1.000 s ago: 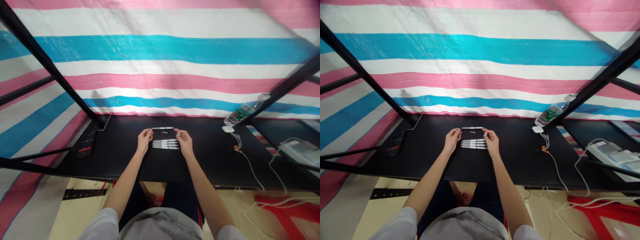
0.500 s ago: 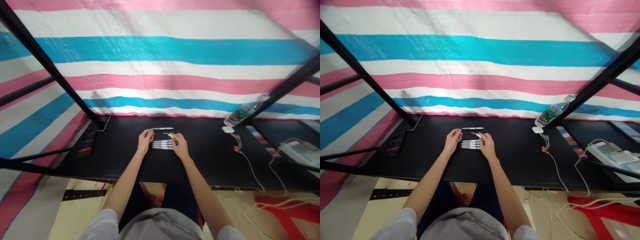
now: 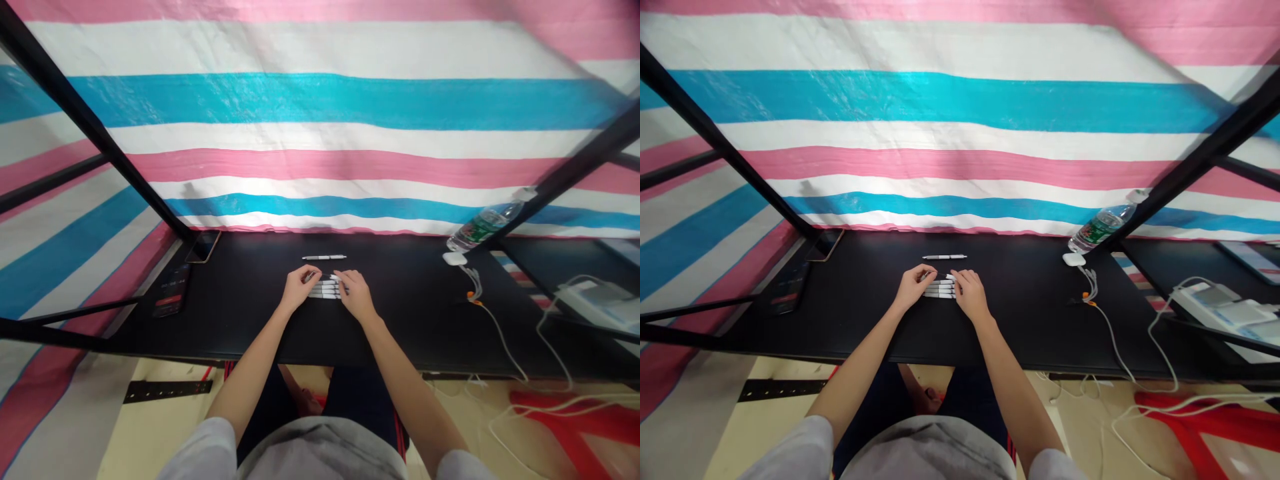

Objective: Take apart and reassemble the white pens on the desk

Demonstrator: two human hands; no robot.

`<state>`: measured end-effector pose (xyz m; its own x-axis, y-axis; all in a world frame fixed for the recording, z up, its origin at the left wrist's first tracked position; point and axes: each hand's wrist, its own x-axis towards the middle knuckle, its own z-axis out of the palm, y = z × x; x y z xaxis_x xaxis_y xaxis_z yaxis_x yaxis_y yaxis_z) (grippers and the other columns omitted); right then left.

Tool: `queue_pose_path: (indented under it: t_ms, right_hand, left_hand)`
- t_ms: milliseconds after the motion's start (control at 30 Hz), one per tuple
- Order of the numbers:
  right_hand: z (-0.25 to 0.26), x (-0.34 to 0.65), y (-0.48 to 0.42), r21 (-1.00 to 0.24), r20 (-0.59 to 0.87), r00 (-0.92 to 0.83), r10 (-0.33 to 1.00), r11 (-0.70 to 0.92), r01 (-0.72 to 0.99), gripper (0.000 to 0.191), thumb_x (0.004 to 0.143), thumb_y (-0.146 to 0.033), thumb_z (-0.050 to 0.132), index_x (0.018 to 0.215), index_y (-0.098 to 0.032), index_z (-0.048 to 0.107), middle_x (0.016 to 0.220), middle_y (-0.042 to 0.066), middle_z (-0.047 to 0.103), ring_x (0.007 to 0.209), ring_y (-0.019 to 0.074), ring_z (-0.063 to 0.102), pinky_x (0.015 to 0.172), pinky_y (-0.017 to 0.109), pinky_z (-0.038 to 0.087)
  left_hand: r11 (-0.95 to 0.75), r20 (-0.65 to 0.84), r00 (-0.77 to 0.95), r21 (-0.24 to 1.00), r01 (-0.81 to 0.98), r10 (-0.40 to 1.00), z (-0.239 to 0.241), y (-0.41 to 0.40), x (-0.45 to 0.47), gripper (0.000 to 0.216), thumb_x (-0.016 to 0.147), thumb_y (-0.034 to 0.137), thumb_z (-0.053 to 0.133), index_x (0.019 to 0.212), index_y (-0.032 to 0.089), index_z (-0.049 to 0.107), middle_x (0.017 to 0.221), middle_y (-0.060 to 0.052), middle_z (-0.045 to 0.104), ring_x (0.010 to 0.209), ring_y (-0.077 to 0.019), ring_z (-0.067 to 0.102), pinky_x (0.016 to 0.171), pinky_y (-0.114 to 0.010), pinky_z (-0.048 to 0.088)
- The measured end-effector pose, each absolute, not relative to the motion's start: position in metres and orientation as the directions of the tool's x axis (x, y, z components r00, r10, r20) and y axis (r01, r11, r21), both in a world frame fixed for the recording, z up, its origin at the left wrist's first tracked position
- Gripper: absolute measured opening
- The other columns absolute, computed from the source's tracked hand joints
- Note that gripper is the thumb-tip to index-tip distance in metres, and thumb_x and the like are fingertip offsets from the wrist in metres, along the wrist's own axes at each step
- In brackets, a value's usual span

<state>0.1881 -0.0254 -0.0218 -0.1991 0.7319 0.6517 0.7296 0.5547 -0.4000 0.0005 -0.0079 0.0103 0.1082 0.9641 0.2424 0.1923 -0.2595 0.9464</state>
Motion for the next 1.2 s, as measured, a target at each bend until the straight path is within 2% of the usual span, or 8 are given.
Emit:
queue_pose_path:
  t_ms: [367, 533, 600, 767, 1000, 1200]
  right_hand:
    - [-0.016, 0.185, -0.029, -0.404, 0.659, -0.239, 0.713, 0.604, 0.687, 0.042, 0.093, -0.013, 0.037, 0.129, -0.019, 0.058, 0.089, 0.008, 0.065, 0.083, 0.0217, 0.055, 0.081, 0.037, 0.051]
    - [-0.009, 0.183, -0.034, -0.336, 0.661, -0.282, 0.695, 0.611, 0.717, 0.04, 0.095, -0.019, 0.044, 0.133, -0.021, 0.055, 0.098, 0.007, 0.067, 0.086, 0.0208, 0.056, 0.082, 0.037, 0.049]
    - [-0.007, 0.183, -0.036, -0.302, 0.664, -0.299, 0.685, 0.611, 0.731, 0.036, 0.096, -0.021, 0.046, 0.129, -0.024, 0.059, 0.098, 0.006, 0.068, 0.085, 0.0195, 0.057, 0.081, 0.034, 0.048]
    - [-0.006, 0.183, -0.036, -0.3, 0.694, -0.237, 0.68, 0.572, 0.764, 0.024, 0.096, -0.026, 0.05, 0.105, -0.023, 0.072, 0.081, 0.005, 0.067, 0.074, 0.0161, 0.058, 0.07, 0.028, 0.047]
    - [-0.007, 0.184, -0.035, -0.352, 0.698, -0.163, 0.698, 0.532, 0.77, 0.024, 0.096, -0.026, 0.05, 0.103, -0.022, 0.072, 0.078, 0.004, 0.065, 0.073, 0.015, 0.059, 0.069, 0.026, 0.047]
    - [-0.008, 0.184, -0.035, -0.357, 0.676, -0.162, 0.719, 0.512, 0.781, 0.025, 0.096, -0.027, 0.049, 0.104, -0.023, 0.072, 0.077, 0.004, 0.065, 0.073, 0.0155, 0.059, 0.068, 0.027, 0.047]
  left_hand:
    - [-0.259, 0.243, 0.095, 0.933, 0.251, 0.965, 0.013, -0.01, 0.0, 0.027, 0.079, 0.041, 0.065, 0.07, 0.015, 0.067, 0.059, 0.002, 0.052, 0.056, -0.0099, 0.041, 0.054, -0.024, 0.031]
    - [-0.262, 0.238, 0.126, 0.935, 0.239, 0.963, 0.014, -0.011, 0.0, 0.033, 0.079, 0.043, 0.065, 0.061, 0.015, 0.061, 0.055, 0.003, 0.049, 0.054, -0.0093, 0.039, 0.053, -0.024, 0.03]
    - [-0.273, 0.244, 0.145, 0.933, 0.233, 0.959, 0.013, -0.011, 0.0, 0.033, 0.079, 0.043, 0.065, 0.062, 0.015, 0.062, 0.057, 0.002, 0.052, 0.055, -0.0098, 0.042, 0.054, -0.024, 0.032]
    - [-0.308, 0.258, 0.221, 0.922, 0.234, 0.941, 0.009, -0.01, 0.001, 0.032, 0.08, 0.042, 0.065, 0.065, 0.015, 0.065, 0.061, 0.0, 0.058, 0.059, -0.0116, 0.049, 0.058, -0.024, 0.037]
    - [-0.235, 0.212, 0.174, 0.963, 0.13, 0.962, 0.012, -0.01, 0.001, 0.028, 0.08, 0.041, 0.065, 0.093, 0.016, 0.068, 0.069, 0.0, 0.062, 0.063, -0.0123, 0.055, 0.06, -0.023, 0.04]
    - [-0.259, 0.236, 0.14, 0.948, 0.184, 0.962, 0.011, -0.008, -0.001, 0.026, 0.083, 0.041, 0.062, 0.077, 0.015, 0.065, 0.069, 0.0, 0.061, 0.063, -0.0115, 0.053, 0.058, -0.023, 0.039]
